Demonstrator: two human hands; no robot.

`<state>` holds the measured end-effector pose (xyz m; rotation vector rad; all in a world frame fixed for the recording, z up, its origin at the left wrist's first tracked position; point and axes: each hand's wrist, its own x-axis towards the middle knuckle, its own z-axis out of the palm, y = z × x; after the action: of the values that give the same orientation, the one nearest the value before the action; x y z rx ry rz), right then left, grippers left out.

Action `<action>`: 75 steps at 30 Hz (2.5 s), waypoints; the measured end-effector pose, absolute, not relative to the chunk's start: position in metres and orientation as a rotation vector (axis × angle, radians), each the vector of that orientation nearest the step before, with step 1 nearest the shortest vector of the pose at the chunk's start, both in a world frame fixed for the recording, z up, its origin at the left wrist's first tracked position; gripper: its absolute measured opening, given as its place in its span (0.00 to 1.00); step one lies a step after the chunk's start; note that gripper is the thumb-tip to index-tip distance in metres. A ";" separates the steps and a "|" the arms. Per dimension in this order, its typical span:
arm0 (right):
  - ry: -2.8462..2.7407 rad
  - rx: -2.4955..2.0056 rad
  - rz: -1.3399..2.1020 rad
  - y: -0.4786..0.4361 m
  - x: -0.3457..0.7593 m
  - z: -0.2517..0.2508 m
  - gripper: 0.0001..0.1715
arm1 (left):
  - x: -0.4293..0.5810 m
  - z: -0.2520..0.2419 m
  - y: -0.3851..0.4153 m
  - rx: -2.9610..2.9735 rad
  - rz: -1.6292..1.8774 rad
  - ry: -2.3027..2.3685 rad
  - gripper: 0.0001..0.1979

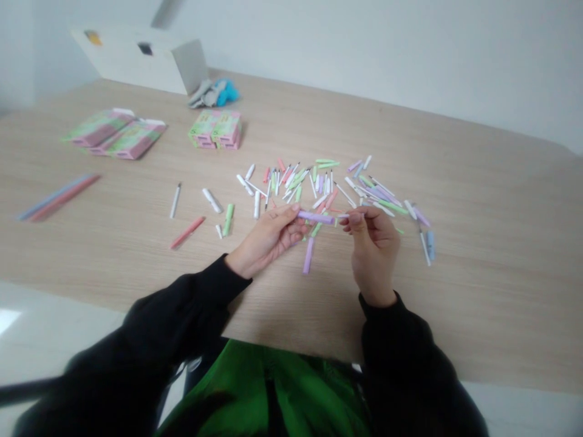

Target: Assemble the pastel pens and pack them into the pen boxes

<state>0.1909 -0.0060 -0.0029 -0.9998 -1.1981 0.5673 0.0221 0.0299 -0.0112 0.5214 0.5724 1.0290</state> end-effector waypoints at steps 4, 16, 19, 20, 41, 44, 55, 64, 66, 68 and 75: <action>-1.191 -1.010 0.503 -0.006 0.197 0.000 0.09 | 0.021 -0.012 0.030 0.542 1.002 0.621 0.16; -1.320 -1.097 0.468 -0.008 0.200 -0.009 0.06 | 0.022 -0.016 0.023 0.646 0.911 0.611 0.06; -1.407 -1.068 0.382 -0.008 0.203 -0.004 0.07 | 0.021 -0.018 0.019 0.747 0.816 0.555 0.10; -1.457 -1.055 0.373 -0.008 0.204 -0.003 0.09 | 0.021 -0.019 0.018 0.778 0.796 0.534 0.12; -1.281 -1.062 0.857 -0.005 0.209 -0.001 0.11 | 0.017 -0.010 0.020 0.793 0.798 0.461 0.12; -1.233 -1.048 1.025 -0.002 0.208 -0.008 0.11 | 0.017 -0.006 0.017 1.054 1.020 0.584 0.11; -0.842 -0.902 1.840 -0.004 0.197 -0.016 0.07 | 0.004 0.008 0.023 1.420 1.259 0.832 0.04; -0.757 -0.883 1.879 -0.003 0.199 -0.016 0.08 | -0.005 0.004 0.034 1.341 1.304 0.774 0.08; -0.752 -0.887 1.862 -0.003 0.199 -0.016 0.07 | -0.005 0.002 0.035 1.327 1.295 0.785 0.09; -0.747 -0.879 1.858 -0.003 0.198 -0.015 0.06 | -0.005 0.001 0.036 1.329 1.289 0.791 0.10; -0.879 -0.845 1.780 -0.005 0.196 -0.012 0.13 | -0.002 0.001 0.034 1.297 1.260 0.778 0.11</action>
<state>0.1964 -0.0049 -0.0122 -0.8445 -0.8791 1.7796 -0.0024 0.0341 0.0012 1.2973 0.7777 1.2598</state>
